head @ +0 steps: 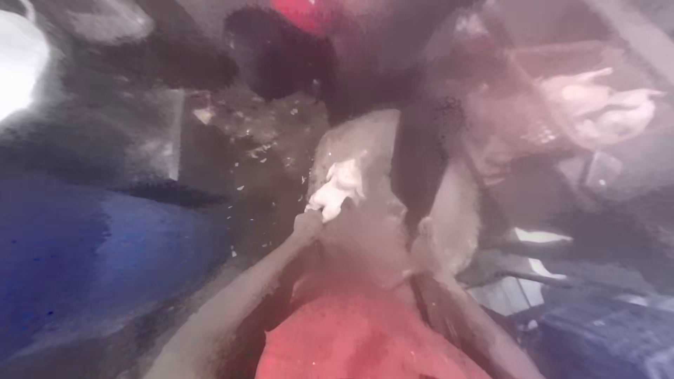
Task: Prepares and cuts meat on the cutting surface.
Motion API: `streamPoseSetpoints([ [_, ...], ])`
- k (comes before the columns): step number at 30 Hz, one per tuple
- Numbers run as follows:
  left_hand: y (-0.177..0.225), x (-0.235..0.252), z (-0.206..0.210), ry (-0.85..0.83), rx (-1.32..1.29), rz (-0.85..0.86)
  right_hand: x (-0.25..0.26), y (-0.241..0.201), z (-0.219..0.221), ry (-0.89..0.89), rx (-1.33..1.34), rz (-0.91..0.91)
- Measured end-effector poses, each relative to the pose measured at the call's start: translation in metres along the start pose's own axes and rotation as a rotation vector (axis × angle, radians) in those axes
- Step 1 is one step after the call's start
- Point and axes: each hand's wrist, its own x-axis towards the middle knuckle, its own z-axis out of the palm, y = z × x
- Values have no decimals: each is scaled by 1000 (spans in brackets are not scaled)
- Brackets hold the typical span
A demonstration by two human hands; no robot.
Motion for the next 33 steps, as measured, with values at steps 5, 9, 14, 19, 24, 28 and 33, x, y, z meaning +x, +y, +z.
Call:
streamPoseSetpoints([
  [5, -2, -11, 20, -48, 32, 16, 2, 27, 32, -89, -236, -111],
  [9, -14, -25, 36, 29, -43, -1, 29, 131, 26, -482, -668, 392],
  [14, -56, -48, 56, -20, -406, -31, 10, 86, 45, -321, -398, 408],
  [19, -60, -71, 65, -69, -809, -88, 17, 145, 16, -599, -460, 663],
  [24, -21, -95, 56, -261, -1766, 116, 21, 113, -2, -441, -713, 497],
  [28, 16, -56, 87, -321, -1819, 47, 23, 24, 26, -190, -348, 187],
  [33, 36, -39, 116, -211, -1860, -95, -28, 36, 39, -202, -243, 273],
])
